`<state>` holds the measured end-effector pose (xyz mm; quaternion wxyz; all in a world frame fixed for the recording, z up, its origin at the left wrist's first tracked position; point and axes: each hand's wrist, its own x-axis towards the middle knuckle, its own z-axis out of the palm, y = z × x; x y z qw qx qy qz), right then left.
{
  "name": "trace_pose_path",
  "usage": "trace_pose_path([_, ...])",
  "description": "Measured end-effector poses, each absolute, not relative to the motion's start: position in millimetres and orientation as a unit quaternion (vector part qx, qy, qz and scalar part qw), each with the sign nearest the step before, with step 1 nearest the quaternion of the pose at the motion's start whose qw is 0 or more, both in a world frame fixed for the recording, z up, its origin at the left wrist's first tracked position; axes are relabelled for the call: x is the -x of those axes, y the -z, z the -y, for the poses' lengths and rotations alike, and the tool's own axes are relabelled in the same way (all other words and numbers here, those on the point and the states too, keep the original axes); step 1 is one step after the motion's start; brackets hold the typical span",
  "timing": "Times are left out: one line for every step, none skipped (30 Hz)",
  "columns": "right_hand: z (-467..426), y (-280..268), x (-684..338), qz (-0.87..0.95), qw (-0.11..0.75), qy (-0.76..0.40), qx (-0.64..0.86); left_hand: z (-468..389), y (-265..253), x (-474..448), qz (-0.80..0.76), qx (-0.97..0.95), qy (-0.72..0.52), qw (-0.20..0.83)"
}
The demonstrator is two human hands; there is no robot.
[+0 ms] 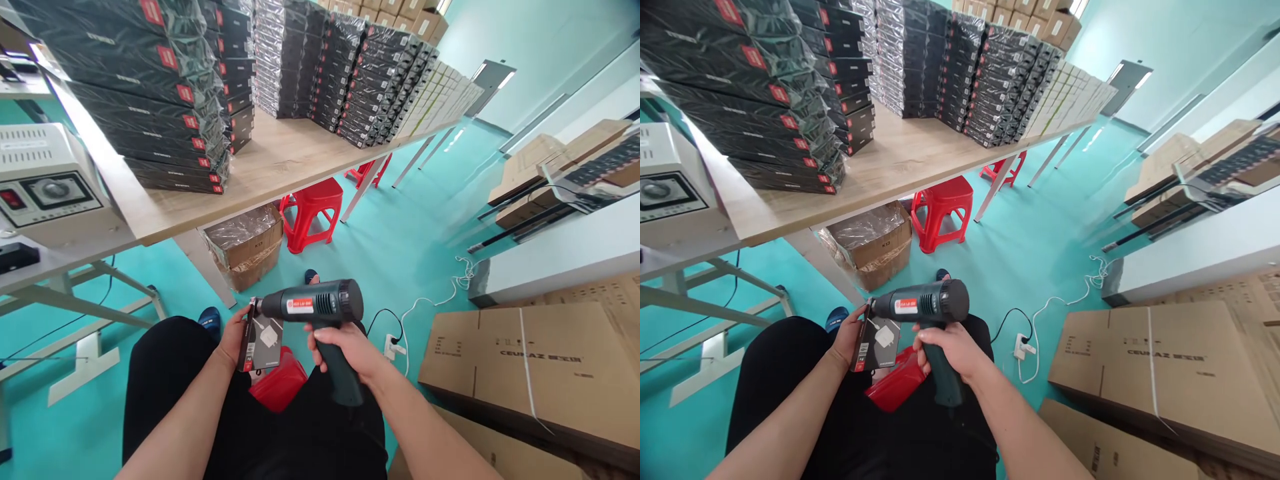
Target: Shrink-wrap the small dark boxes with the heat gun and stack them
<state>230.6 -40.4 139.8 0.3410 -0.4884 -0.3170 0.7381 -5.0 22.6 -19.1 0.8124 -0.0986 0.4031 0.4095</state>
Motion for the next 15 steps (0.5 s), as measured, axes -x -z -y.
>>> trace_pose_path([40,-138,-228,0.308,0.363,-0.731,0.489,-23,21,5,-0.385,0.099,-0.385,0.833])
trace_pose_path([39,-136,-226,0.303,0.376,-0.728,0.486,-24,22,4,-0.371,0.097,-0.362,0.849])
trace_pose_path([38,-133,-224,0.300,0.380,-0.730,0.482,-25,24,4,-0.367,0.094,-0.357,0.854])
trace_pose_path([36,-131,-223,0.301,0.379,-0.733,0.478,-26,25,4,-0.370,0.091,-0.356,0.853])
trace_pose_path([35,-129,-223,0.302,0.378,-0.732,0.479,-26,25,5,-0.378,0.089,-0.354,0.851])
trace_pose_path([34,-128,-224,0.301,0.378,-0.729,0.485,-27,26,6,-0.387,0.087,-0.353,0.847])
trace_pose_path([33,-127,-227,0.297,0.380,-0.721,0.497,-27,26,7,-0.396,0.085,-0.353,0.844])
trace_pose_path([31,-125,-231,0.291,0.382,-0.710,0.515,-27,26,8,-0.400,0.084,-0.352,0.842])
trace_pose_path([30,-125,-235,0.284,0.383,-0.698,0.535,-27,26,8,-0.401,0.082,-0.351,0.842])
trace_pose_path([28,-124,-241,0.278,0.383,-0.686,0.553,-27,26,9,-0.398,0.081,-0.350,0.844])
trace_pose_path([26,-123,-246,0.275,0.379,-0.679,0.566,-26,27,10,-0.392,0.079,-0.350,0.847])
trace_pose_path([26,-123,-251,0.276,0.373,-0.676,0.572,-26,27,10,-0.383,0.078,-0.349,0.852])
trace_pose_path([26,-123,-256,0.282,0.365,-0.678,0.572,-26,27,10,-0.373,0.077,-0.348,0.856])
trace_pose_path([27,-123,-260,0.291,0.354,-0.684,0.568,-27,26,10,-0.367,0.076,-0.347,0.860])
trace_pose_path([30,-124,-264,0.302,0.339,-0.691,0.563,-27,26,9,-0.364,0.076,-0.347,0.861])
